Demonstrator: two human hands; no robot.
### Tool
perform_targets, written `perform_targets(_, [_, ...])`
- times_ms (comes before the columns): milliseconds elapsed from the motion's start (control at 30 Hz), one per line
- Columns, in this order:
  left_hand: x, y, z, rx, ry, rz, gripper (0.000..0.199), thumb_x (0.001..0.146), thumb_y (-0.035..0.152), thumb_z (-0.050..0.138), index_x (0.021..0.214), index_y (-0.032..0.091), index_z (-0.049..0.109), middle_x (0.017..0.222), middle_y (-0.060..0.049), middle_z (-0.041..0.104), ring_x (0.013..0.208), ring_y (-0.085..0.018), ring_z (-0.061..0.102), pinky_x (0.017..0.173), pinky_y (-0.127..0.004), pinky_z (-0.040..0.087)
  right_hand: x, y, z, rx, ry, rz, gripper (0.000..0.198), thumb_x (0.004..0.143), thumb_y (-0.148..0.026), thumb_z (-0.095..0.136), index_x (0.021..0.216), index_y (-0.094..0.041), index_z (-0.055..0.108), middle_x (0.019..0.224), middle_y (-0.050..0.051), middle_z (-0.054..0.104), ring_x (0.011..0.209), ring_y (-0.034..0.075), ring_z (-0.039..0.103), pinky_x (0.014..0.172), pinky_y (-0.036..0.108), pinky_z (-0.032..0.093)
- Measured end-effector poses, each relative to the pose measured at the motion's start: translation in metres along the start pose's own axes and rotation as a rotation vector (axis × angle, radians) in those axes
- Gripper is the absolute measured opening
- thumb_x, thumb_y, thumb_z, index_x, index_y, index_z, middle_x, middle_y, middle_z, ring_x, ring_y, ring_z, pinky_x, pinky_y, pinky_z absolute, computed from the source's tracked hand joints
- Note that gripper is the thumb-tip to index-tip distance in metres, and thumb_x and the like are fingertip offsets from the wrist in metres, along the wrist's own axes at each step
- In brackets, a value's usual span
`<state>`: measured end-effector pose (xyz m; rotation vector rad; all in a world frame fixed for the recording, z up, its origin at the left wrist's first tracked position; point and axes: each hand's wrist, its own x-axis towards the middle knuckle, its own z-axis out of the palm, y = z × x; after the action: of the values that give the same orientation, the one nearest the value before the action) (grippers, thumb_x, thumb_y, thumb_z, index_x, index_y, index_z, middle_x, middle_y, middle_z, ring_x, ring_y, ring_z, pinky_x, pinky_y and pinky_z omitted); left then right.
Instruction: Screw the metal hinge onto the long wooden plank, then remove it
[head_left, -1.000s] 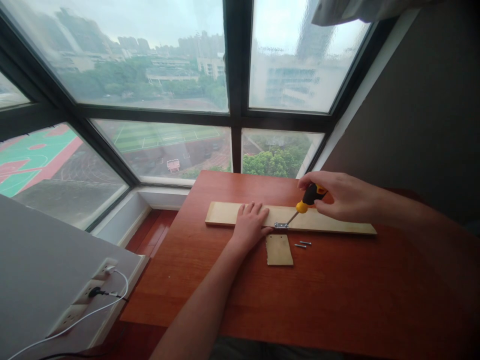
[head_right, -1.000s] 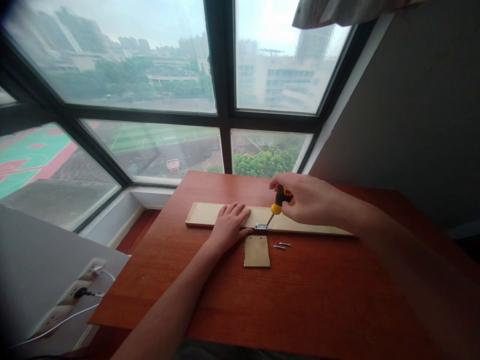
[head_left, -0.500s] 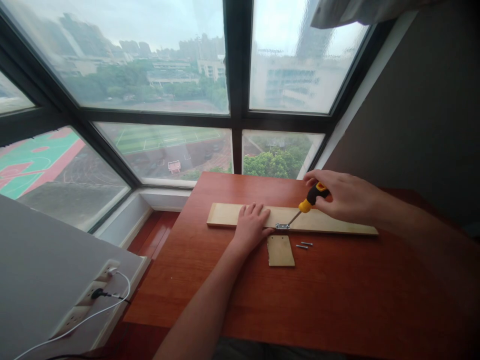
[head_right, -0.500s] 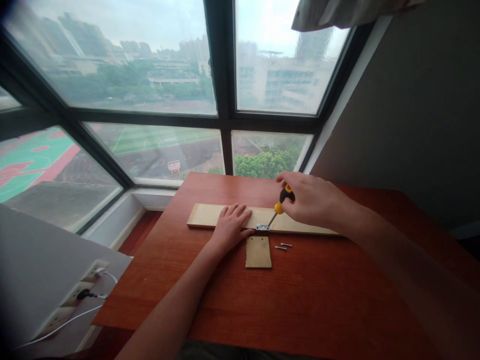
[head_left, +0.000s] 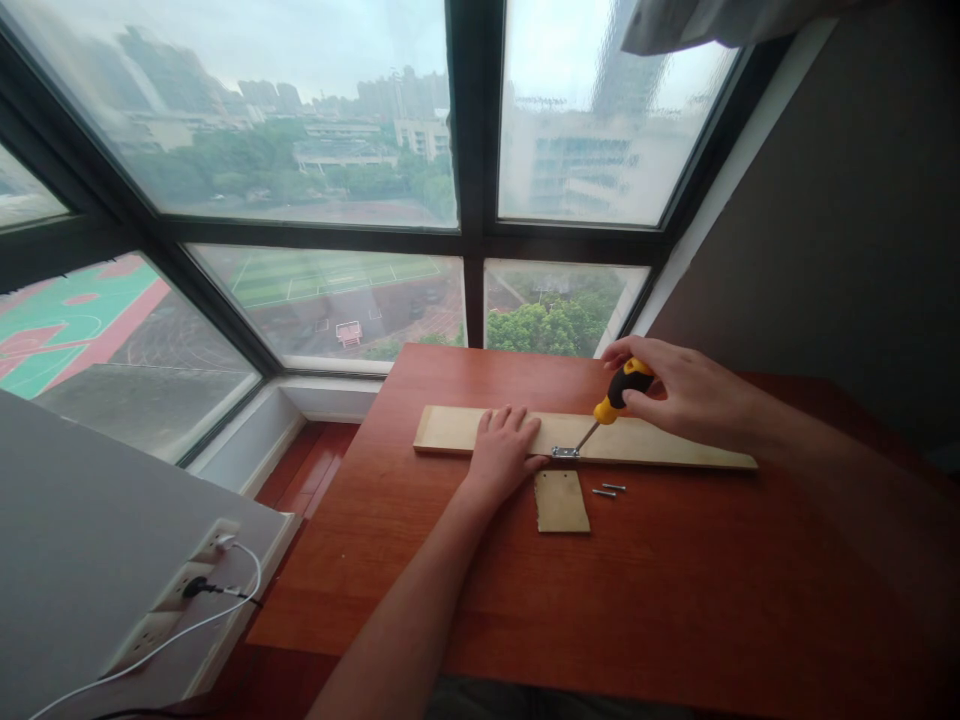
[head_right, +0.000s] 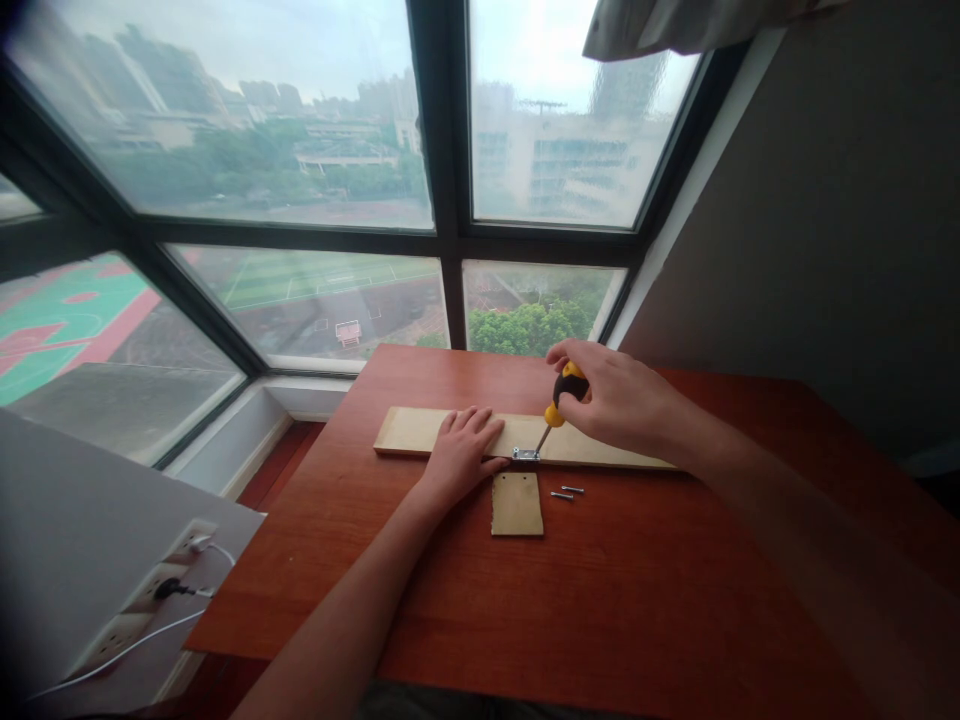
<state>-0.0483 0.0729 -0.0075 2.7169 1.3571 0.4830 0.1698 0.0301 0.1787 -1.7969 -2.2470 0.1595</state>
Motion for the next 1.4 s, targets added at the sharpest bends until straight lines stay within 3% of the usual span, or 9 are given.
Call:
perform_targets(200, [0.000, 0.000, -0.001, 0.000, 0.001, 0.006, 0.054, 0.080, 0.049, 0.072, 0.126, 0.026, 0.055, 0.143, -0.010, 0.052, 0.133, -0.032, 0.044, 0.110, -0.050, 0.032, -0.004, -0.016, 0.003, -0.410, 0.063, 0.253, 0.048, 0.089, -0.065, 0.042, 0.105, -0.026, 0.064, 0.076, 0.010, 0.071, 0.070, 0.032, 0.066, 0.059, 0.037, 0.040])
perform_targets(300, [0.000, 0.000, -0.001, 0.001, 0.000, 0.008, 0.053, 0.080, 0.049, 0.072, 0.126, 0.027, 0.055, 0.143, -0.010, 0.053, 0.132, -0.032, 0.044, 0.110, -0.050, 0.032, -0.005, -0.014, 0.001, -0.328, 0.045, 0.168, 0.034, 0.088, -0.048, 0.050, 0.113, -0.029, 0.062, 0.095, 0.008, 0.074, 0.078, 0.029, 0.068, 0.060, 0.035, 0.041])
perform_targets(400, [-0.001, 0.000, 0.000, 0.007, 0.003, 0.012, 0.053, 0.081, 0.050, 0.072, 0.126, 0.027, 0.055, 0.143, -0.010, 0.053, 0.132, -0.032, 0.044, 0.110, -0.050, 0.032, -0.006, -0.010, 0.000, -0.173, -0.007, 0.062, 0.044, 0.081, -0.032, 0.055, 0.124, -0.031, 0.056, 0.114, 0.003, 0.073, 0.089, 0.026, 0.069, 0.064, 0.034, 0.044])
perform_targets(500, [-0.001, 0.000, 0.000, 0.012, 0.008, 0.013, 0.053, 0.081, 0.051, 0.071, 0.125, 0.027, 0.055, 0.143, -0.010, 0.053, 0.133, -0.032, 0.044, 0.110, -0.050, 0.032, -0.007, -0.012, 0.002, -0.254, 0.057, 0.093, 0.046, 0.085, -0.044, 0.053, 0.128, -0.028, 0.055, 0.120, 0.008, 0.070, 0.094, 0.031, 0.068, 0.063, 0.037, 0.045])
perform_targets(667, [0.000, 0.000, -0.001, -0.001, -0.004, 0.010, 0.053, 0.081, 0.051, 0.071, 0.126, 0.027, 0.055, 0.143, -0.010, 0.053, 0.133, -0.032, 0.043, 0.110, -0.051, 0.032, -0.006, -0.016, 0.004, -0.468, 0.094, 0.219, 0.049, 0.092, -0.061, 0.037, 0.108, -0.024, 0.065, 0.080, 0.013, 0.072, 0.066, 0.033, 0.066, 0.054, 0.038, 0.039])
perform_targets(767, [0.000, 0.000, -0.001, -0.003, 0.004, 0.010, 0.053, 0.082, 0.052, 0.070, 0.126, 0.028, 0.055, 0.142, -0.010, 0.053, 0.133, -0.032, 0.043, 0.111, -0.051, 0.031, -0.005, -0.012, 0.001, -0.313, 0.068, 0.147, 0.035, 0.089, -0.049, 0.048, 0.114, -0.028, 0.062, 0.094, 0.008, 0.074, 0.077, 0.030, 0.068, 0.059, 0.037, 0.043])
perform_targets(933, [-0.001, 0.000, -0.001, 0.006, 0.007, 0.011, 0.053, 0.082, 0.051, 0.070, 0.126, 0.027, 0.055, 0.143, -0.010, 0.053, 0.133, -0.032, 0.044, 0.110, -0.051, 0.031, -0.006, -0.008, 0.000, -0.033, -0.009, 0.017, 0.045, 0.082, -0.035, 0.056, 0.127, -0.026, 0.055, 0.118, 0.004, 0.070, 0.095, 0.024, 0.067, 0.073, 0.035, 0.049])
perform_targets(1133, [-0.001, -0.001, -0.001, 0.003, 0.008, 0.008, 0.054, 0.081, 0.051, 0.071, 0.127, 0.028, 0.055, 0.143, -0.009, 0.053, 0.133, -0.032, 0.043, 0.111, -0.051, 0.031, -0.004, -0.011, 0.006, -0.189, 0.073, 0.157, 0.048, 0.087, -0.053, 0.056, 0.126, -0.025, 0.058, 0.095, 0.008, 0.073, 0.082, 0.032, 0.069, 0.066, 0.040, 0.048])
perform_targets(1400, [-0.002, -0.001, 0.001, 0.005, 0.016, 0.012, 0.055, 0.081, 0.050, 0.071, 0.128, 0.028, 0.054, 0.144, -0.009, 0.052, 0.135, -0.032, 0.042, 0.111, -0.051, 0.030, -0.015, 0.000, -0.003, 0.701, 0.119, 0.052, 0.043, 0.080, -0.026, 0.057, 0.122, -0.030, 0.050, 0.106, 0.004, 0.069, 0.098, 0.026, 0.066, 0.084, 0.039, 0.054])
